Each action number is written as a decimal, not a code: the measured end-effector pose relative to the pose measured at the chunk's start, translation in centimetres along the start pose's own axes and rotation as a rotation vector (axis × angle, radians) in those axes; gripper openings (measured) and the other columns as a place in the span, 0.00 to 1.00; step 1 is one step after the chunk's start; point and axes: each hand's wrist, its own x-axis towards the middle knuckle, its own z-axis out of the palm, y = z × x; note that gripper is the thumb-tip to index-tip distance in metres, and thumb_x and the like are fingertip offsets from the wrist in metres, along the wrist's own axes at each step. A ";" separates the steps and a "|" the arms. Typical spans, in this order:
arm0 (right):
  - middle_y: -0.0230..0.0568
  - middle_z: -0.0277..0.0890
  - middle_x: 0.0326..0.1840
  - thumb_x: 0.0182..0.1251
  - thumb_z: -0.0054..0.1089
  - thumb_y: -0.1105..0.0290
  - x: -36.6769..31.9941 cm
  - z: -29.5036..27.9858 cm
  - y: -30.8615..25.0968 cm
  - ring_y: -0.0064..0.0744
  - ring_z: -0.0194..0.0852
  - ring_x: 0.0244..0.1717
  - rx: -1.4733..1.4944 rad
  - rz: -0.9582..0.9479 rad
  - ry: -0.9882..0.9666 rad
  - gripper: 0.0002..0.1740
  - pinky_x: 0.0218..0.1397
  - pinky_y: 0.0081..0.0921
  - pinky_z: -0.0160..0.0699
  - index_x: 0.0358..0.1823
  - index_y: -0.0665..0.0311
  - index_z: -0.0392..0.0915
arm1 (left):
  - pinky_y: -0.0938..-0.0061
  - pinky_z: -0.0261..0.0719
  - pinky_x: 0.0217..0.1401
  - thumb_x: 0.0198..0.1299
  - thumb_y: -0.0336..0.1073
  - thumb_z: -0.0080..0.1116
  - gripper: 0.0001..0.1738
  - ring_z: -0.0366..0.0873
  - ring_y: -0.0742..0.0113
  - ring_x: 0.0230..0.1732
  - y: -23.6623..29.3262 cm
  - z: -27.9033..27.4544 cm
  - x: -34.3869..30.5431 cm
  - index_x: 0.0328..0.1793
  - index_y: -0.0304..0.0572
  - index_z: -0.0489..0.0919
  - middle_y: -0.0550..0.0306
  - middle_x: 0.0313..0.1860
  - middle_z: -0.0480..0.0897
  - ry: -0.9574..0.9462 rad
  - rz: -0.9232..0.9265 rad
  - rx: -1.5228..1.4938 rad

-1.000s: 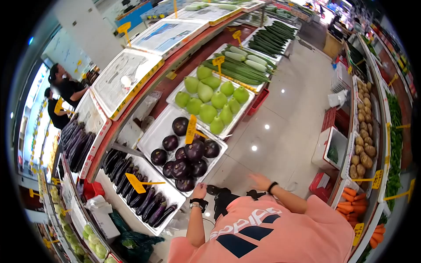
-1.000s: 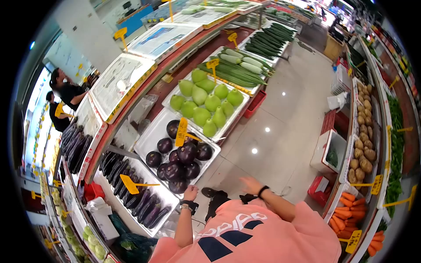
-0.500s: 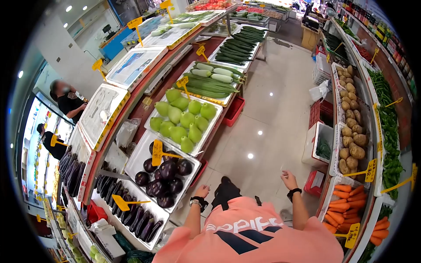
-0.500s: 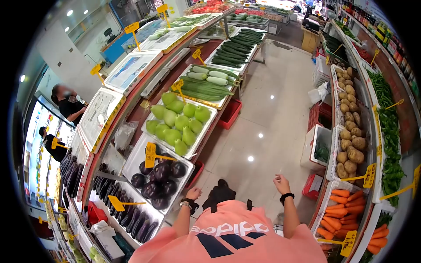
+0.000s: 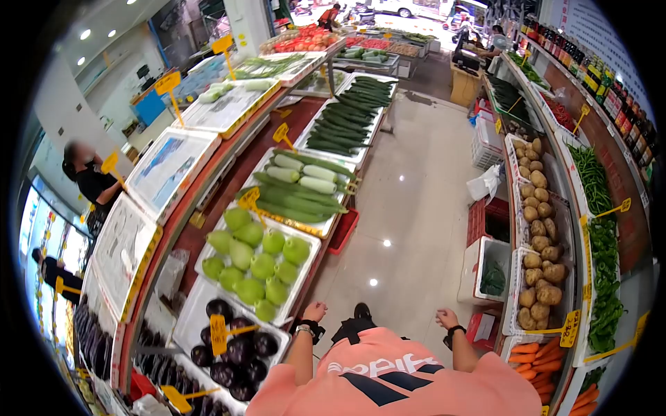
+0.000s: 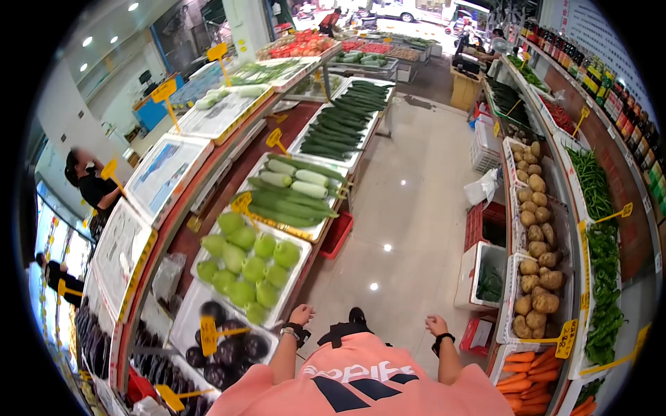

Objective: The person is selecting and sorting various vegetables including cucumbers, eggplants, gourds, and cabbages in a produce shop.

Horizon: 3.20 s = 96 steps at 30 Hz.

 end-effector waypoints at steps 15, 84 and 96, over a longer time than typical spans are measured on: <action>0.47 0.82 0.50 0.70 0.55 0.59 1.8 -3.4 -1.4 0.45 0.83 0.48 0.158 0.579 0.127 0.21 0.48 0.47 0.82 0.59 0.62 0.73 | 0.68 0.81 0.46 0.65 0.43 0.59 0.16 0.85 0.58 0.41 24.2 1.0 22.1 0.47 0.37 0.82 0.51 0.37 0.87 0.146 0.374 -0.092; 0.45 0.79 0.48 0.72 0.52 0.57 53.2 -14.2 -33.4 0.47 0.81 0.45 0.216 0.369 -0.066 0.18 0.49 0.54 0.79 0.57 0.57 0.70 | 0.58 0.84 0.56 0.68 0.45 0.60 0.28 0.81 0.50 0.55 70.4 -40.6 44.7 0.64 0.27 0.70 0.41 0.57 0.78 0.520 0.415 -0.963; 0.44 0.78 0.49 0.72 0.50 0.56 37.4 -15.1 -27.8 0.44 0.80 0.42 0.254 0.633 0.161 0.21 0.46 0.47 0.78 0.60 0.58 0.68 | 0.64 0.77 0.20 0.59 0.47 0.64 0.37 0.84 0.54 0.27 70.2 -49.1 58.1 0.64 0.23 0.68 0.38 0.45 0.84 0.815 0.068 -0.581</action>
